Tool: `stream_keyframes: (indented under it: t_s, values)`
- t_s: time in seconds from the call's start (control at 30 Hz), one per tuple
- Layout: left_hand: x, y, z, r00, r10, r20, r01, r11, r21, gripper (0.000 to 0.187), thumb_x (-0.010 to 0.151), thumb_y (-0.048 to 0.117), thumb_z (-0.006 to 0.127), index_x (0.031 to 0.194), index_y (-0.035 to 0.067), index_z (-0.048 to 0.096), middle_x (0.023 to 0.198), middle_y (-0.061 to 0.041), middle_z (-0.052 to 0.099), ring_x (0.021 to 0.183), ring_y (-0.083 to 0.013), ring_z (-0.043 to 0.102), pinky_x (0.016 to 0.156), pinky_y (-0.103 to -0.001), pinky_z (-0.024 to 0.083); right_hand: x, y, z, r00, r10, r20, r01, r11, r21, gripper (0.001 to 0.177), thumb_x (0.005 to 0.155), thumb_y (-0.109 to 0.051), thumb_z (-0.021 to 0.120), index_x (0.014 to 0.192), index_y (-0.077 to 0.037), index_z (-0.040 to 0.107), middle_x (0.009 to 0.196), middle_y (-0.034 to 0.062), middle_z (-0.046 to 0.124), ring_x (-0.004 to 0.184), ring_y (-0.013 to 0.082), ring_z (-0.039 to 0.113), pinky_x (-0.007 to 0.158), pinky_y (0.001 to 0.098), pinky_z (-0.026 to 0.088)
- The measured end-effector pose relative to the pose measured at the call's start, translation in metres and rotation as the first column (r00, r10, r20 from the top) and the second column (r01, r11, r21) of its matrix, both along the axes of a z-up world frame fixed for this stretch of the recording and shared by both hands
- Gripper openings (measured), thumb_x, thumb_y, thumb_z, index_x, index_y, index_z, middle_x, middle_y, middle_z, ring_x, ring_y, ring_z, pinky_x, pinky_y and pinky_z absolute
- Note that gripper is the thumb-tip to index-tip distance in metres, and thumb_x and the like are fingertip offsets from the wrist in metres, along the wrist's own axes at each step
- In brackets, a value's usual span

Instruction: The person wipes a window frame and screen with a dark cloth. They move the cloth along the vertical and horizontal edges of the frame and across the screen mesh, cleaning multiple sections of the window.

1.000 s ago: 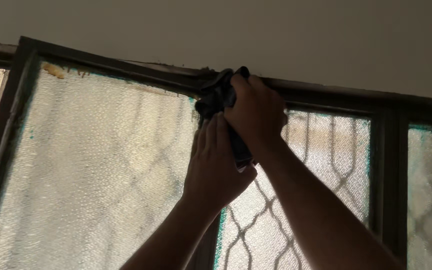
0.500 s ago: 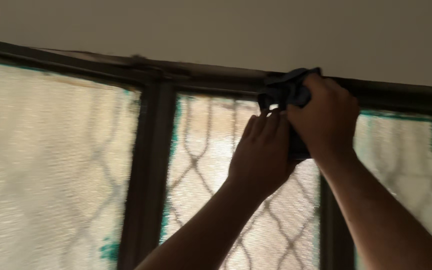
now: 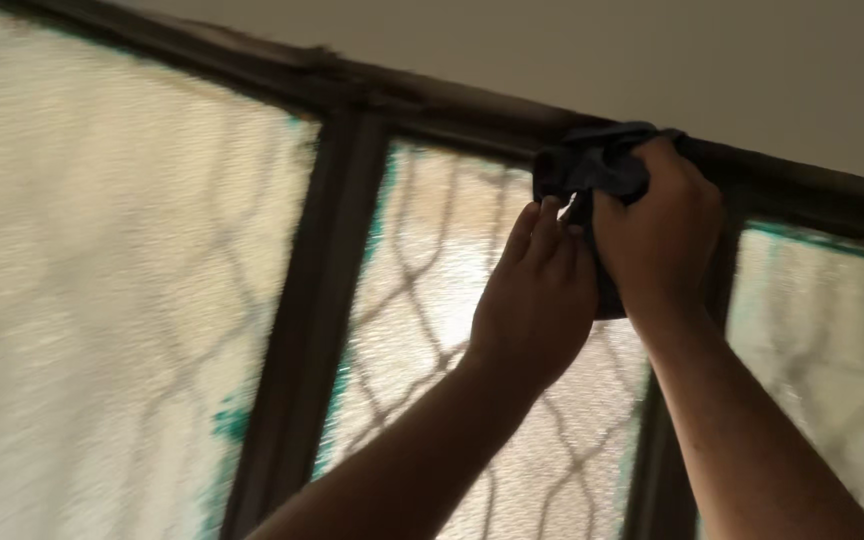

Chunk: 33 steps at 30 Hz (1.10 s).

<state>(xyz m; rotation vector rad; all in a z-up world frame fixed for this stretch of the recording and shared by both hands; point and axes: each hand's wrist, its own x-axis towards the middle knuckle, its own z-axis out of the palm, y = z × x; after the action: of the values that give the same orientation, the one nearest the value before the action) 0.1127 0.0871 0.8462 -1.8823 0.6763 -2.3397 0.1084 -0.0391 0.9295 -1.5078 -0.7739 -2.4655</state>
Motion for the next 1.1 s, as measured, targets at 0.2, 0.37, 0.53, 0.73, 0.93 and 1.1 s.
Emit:
stream_keyframes:
  t_s: [0.2, 0.37, 0.53, 0.73, 0.93, 1.1]
  values:
    - [-0.015, 0.096, -0.043, 0.992, 0.125, 0.026, -0.12, 0.981, -0.155, 0.04, 0.091, 0.012, 0.06, 0.123, -0.01, 0.065, 0.13, -0.027, 0.065, 0.142, -0.0395, 0.049, 0.125, -0.051, 0.03, 0.002, 0.112, -0.02, 0.988, 0.147, -0.042, -0.152, 0.972, -0.178, 0.02, 0.087, -0.007, 0.078, 0.105, -0.003, 0.068, 0.097, 0.015, 0.071, 0.092, 0.0378, 0.071, 0.077, 0.0456, 0.057]
    - [-0.019, 0.191, -0.099, 0.992, -0.124, 0.002, 0.124, 0.989, -0.08, 0.043, 0.09, 0.023, 0.069, 0.123, -0.004, 0.068, 0.136, -0.025, 0.061, 0.139, -0.0439, 0.05, 0.122, -0.056, 0.032, 0.003, 0.198, -0.07, 0.982, 0.08, -0.172, -0.11, 0.978, -0.176, 0.023, 0.089, -0.019, 0.084, 0.107, -0.008, 0.074, 0.094, 0.014, 0.07, 0.086, 0.0331, 0.071, 0.069, 0.0411, 0.057]
    - [-0.019, 0.233, -0.165, 0.911, -0.356, -0.211, 0.367, 0.93, 0.016, 0.063, 0.084, 0.046, 0.074, 0.126, -0.001, 0.068, 0.144, -0.022, 0.057, 0.138, -0.0402, 0.053, 0.122, -0.057, 0.036, -0.001, 0.219, -0.142, 0.946, -0.14, -0.291, 0.088, 0.979, -0.184, 0.029, 0.081, -0.029, 0.085, 0.1, -0.01, 0.076, 0.087, 0.0135, 0.068, 0.079, 0.0338, 0.069, 0.063, 0.0435, 0.056]
    - [-0.031, 0.271, -0.252, 0.842, -0.34, -0.419, 0.434, 0.888, 0.153, 0.053, 0.091, 0.055, 0.069, 0.119, 0.01, 0.072, 0.143, -0.012, 0.063, 0.146, -0.0325, 0.053, 0.123, -0.061, 0.034, -0.017, 0.221, -0.256, 0.764, -0.247, -0.595, 0.156, 0.967, -0.201, 0.034, 0.071, -0.037, 0.087, 0.088, -0.01, 0.076, 0.078, 0.0123, 0.069, 0.071, 0.0328, 0.07, 0.059, 0.043, 0.057]
    - [-0.062, 0.33, -0.329, 0.753, -0.416, -0.51, 0.438, 0.895, -0.083, 0.021, 0.112, 0.034, 0.064, 0.122, 0.018, 0.074, 0.141, 0.002, 0.067, 0.152, -0.0232, 0.054, 0.137, -0.057, 0.032, -0.042, 0.27, -0.334, 0.666, 0.061, -0.743, -0.162, 0.985, -0.065, 0.043, 0.071, -0.032, 0.084, 0.107, -0.011, 0.075, 0.099, 0.0121, 0.075, 0.084, 0.029, 0.076, 0.066, 0.0361, 0.061]
    - [-0.103, 0.408, -0.367, 0.893, -0.205, -0.401, 0.151, 0.975, -0.164, 0.028, 0.092, 0.019, 0.067, 0.119, 0.014, 0.073, 0.136, -0.01, 0.064, 0.138, -0.0333, 0.052, 0.122, -0.06, 0.028, -0.059, 0.348, -0.384, 0.656, 0.176, -0.734, -0.344, 0.935, -0.083, 0.05, 0.07, -0.033, 0.085, 0.113, -0.009, 0.075, 0.099, 0.0156, 0.074, 0.082, 0.0337, 0.075, 0.07, 0.0398, 0.06]
